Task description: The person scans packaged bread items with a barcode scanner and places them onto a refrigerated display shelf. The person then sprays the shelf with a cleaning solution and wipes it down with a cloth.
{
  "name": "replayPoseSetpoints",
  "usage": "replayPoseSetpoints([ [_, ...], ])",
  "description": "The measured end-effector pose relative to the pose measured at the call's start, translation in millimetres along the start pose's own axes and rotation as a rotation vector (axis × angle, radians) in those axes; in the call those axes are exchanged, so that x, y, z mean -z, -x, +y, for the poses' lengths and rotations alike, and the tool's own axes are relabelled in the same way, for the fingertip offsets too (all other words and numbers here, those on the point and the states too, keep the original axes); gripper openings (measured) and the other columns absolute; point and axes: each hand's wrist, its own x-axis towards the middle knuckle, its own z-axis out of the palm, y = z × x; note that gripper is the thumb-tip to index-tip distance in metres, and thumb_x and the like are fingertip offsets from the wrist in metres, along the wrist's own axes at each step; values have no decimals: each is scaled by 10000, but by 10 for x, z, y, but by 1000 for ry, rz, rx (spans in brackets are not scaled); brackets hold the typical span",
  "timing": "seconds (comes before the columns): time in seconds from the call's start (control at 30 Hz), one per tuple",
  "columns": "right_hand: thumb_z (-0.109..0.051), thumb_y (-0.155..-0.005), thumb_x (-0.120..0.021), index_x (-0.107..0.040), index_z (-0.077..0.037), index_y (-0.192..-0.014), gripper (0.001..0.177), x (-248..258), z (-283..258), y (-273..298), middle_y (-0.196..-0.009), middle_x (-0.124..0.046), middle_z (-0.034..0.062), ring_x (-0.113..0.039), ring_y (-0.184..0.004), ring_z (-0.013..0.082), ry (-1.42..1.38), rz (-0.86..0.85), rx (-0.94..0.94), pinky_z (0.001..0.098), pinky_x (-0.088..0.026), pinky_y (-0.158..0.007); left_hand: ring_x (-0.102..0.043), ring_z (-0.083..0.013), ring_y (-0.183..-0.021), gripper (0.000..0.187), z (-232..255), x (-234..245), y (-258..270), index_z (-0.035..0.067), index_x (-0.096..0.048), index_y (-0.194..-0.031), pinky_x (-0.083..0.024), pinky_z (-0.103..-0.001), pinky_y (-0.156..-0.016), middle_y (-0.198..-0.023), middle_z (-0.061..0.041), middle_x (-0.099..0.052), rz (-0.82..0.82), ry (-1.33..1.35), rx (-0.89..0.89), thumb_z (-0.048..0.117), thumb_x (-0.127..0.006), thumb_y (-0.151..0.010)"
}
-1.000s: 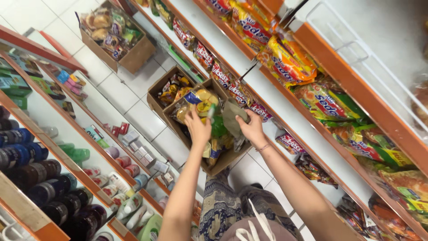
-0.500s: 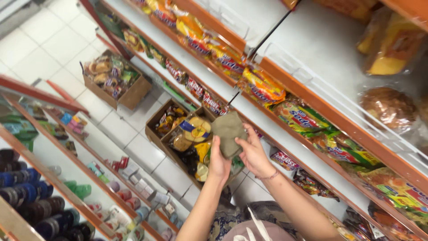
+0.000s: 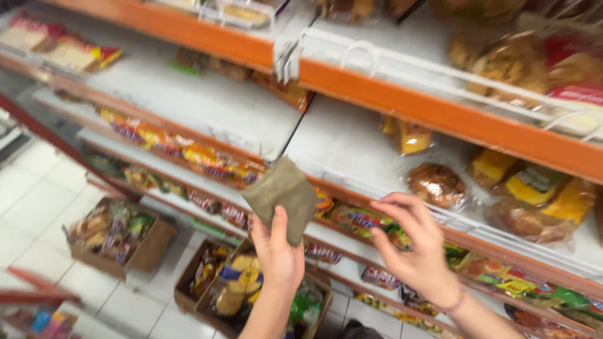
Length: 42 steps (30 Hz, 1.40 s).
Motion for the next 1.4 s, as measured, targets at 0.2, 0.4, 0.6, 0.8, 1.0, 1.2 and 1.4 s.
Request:
replayPoseSetpoints([
  [0.2, 45, -904, -696, -679, -88, -1249, 370, 993, -135, -702, -1227, -619, 109, -616, -1164, 263, 398, 211, 259, 368, -512, -1007, -364, -260, -1555, 576, 272, -1571, -524, 31, -224, -1667, -305, -407, -1336, -1694, -138, -290, -398, -231, -709, 34, -509, -1167],
  [0.4, 31, -959, -680, -671, -48, -1280, 331, 1579, -52, -1425, -1289, -628, 130, -580, -1297, 338, 742, 297, 339, 535, -300, -1183, -175, -225, -1613, 469, 162, -2931, -1207, 165, -247, -1620, -142, -353, -1353, -1702, -57, -180, -317, -565, -1187, 116, -535, -1252],
  [0.6, -87, -1003, -646, -672, 10, -1359, 370, 1935, 109, -1747, -1446, -623, 186, -533, -1469, 354, 1009, 378, 341, 550, -181, -1244, -153, -331, -1621, 581, -4, -3231, -1542, 163, -303, -1648, -27, -513, -1305, -1705, -134, -202, -276, -944, -1455, 383, -491, -1144],
  [0.8, -298, -1055, -414, -390, 177, -1496, 649, 1882, 321, -1972, -1567, -369, 378, -296, -1503, 512, 860, 349, 428, 665, -117, -1213, -275, -353, -1575, 511, -295, -3451, -1276, 189, -472, -1582, -49, -529, -1285, -1668, -131, -359, -733, -1217, -1719, 425, -450, -1129],
  [1.0, -344, -1069, -432, -378, 182, -1510, 688, 1731, 437, -2134, -1595, -339, 393, -278, -1530, 502, 917, 255, 475, 641, -155, -1254, -333, -295, -1572, 447, 42, -3184, -1674, 211, -561, -1584, -110, -479, -1323, -1658, -95, -423, -713, -1303, -1934, 206, -479, -1145],
  [1.2, -387, -955, -508, -571, 90, -1434, 680, 1659, 431, -2203, -1561, -481, 310, -385, -1506, 402, 1363, 257, 393, 567, -219, -1244, -330, -349, -1574, 502, 457, -2856, -2034, 61, -516, -1520, -133, -505, -1338, -1625, -176, -420, -386, -1104, -1559, 236, -518, -1050],
  [1.4, -419, -927, -506, -616, 73, -1419, 704, 1668, 449, -2209, -1555, -510, 291, -413, -1498, 380, 1420, 248, 385, 557, -226, -1249, -407, -313, -1537, 477, 104, -3305, -1506, 95, -585, -1507, -134, -477, -1316, -1587, -149, -502, -649, -1151, -1780, 210, -569, -1045],
])
